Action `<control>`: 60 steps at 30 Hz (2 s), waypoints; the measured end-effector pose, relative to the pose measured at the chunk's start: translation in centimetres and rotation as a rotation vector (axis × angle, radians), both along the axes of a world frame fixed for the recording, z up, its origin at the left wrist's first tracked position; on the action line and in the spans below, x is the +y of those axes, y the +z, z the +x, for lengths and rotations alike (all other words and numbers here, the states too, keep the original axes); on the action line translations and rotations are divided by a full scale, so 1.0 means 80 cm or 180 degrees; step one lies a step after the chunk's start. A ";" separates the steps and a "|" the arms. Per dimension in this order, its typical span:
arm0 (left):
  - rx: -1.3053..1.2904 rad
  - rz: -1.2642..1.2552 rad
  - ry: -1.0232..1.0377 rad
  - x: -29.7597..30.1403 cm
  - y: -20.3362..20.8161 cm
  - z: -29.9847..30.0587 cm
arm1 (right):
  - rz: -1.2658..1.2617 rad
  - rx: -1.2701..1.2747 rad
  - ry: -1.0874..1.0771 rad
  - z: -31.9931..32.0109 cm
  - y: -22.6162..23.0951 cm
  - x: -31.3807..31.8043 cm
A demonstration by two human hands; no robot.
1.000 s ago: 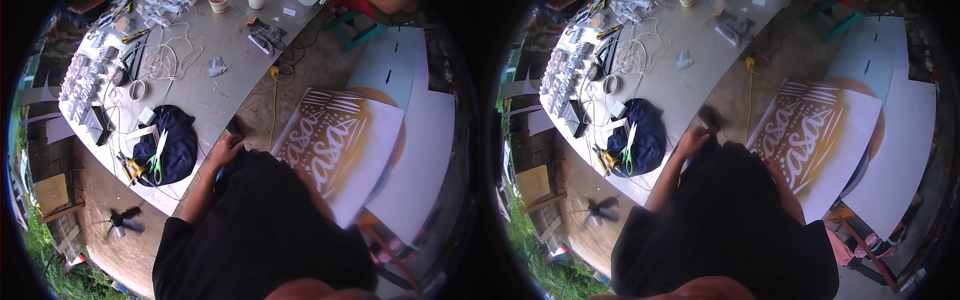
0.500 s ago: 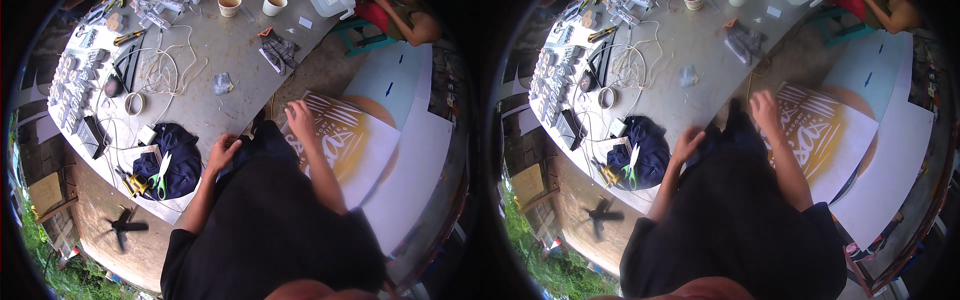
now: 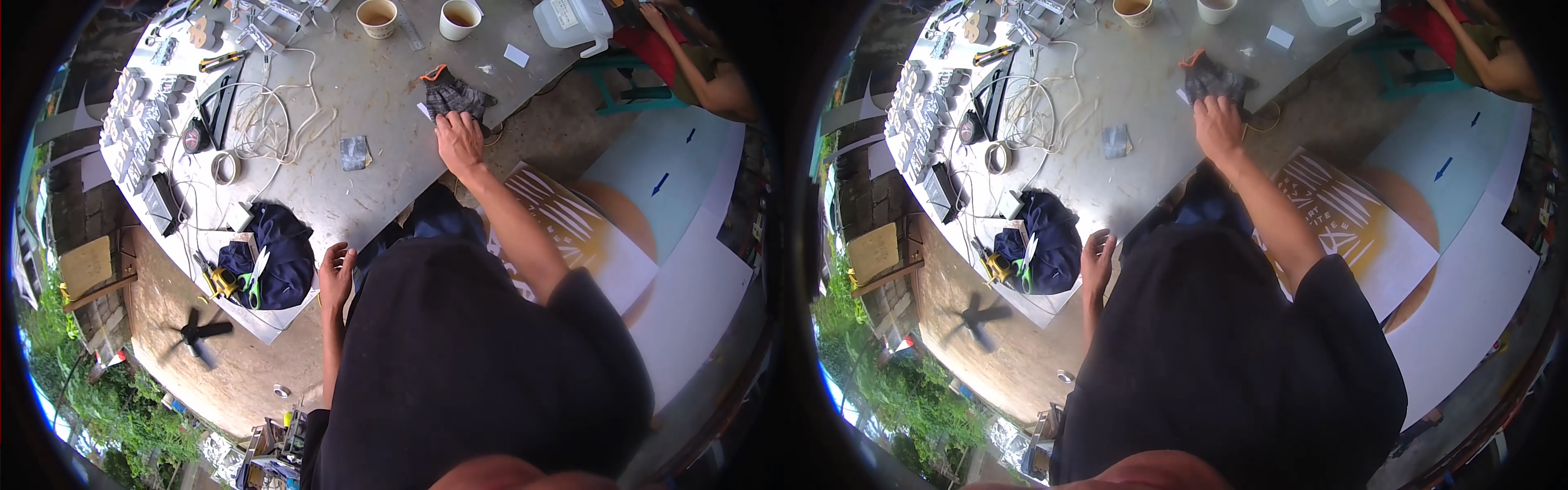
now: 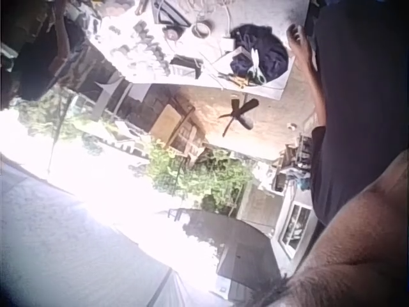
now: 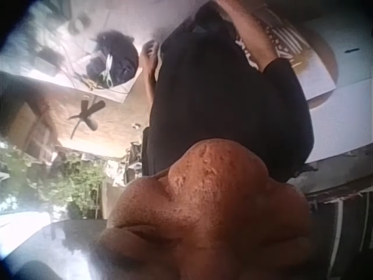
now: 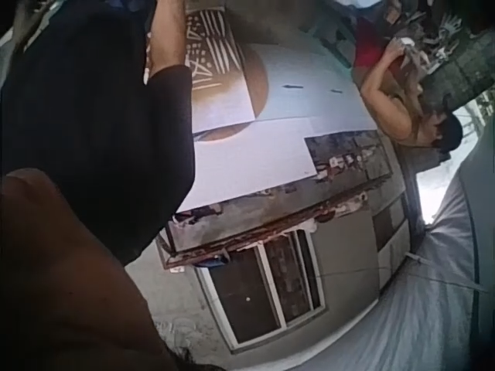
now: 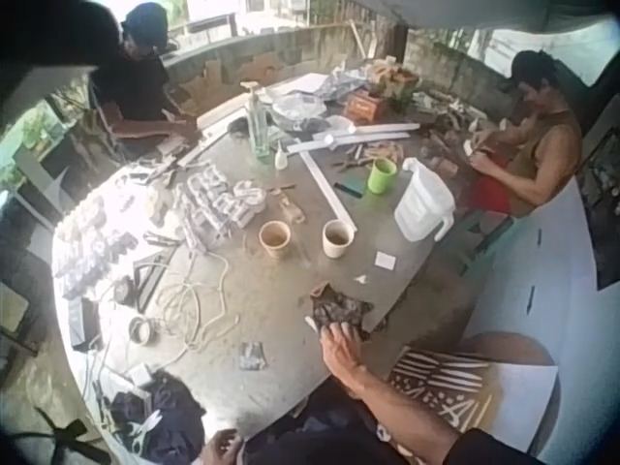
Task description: Manually assembling and preparing components for lighted signs at a workshop table.
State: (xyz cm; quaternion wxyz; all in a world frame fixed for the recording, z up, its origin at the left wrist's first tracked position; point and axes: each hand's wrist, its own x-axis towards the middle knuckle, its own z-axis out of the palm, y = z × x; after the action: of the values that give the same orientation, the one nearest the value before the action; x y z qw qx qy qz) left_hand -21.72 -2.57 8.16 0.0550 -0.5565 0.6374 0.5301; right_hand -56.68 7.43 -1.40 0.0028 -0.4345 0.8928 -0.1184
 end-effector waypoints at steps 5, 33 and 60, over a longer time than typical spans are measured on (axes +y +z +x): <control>0.0013 0.0045 0.0003 0.020 -0.001 -0.039 | -0.0112 -0.0107 0.0186 -0.011 0.001 -0.006; -0.0020 -0.0930 0.0838 0.056 0.008 -0.026 | 0.0431 -0.0595 0.0887 -0.049 0.030 -0.032; 0.0942 -0.0746 0.0922 -0.012 -0.031 0.098 | 0.0362 -0.1764 0.1422 0.156 0.078 -0.129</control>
State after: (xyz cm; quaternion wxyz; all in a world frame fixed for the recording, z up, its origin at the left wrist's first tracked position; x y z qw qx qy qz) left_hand -13.85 -3.55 5.71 -0.1806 -0.5609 0.6092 0.5306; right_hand -44.23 -2.93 4.83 0.2948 -0.5695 0.7463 -0.1783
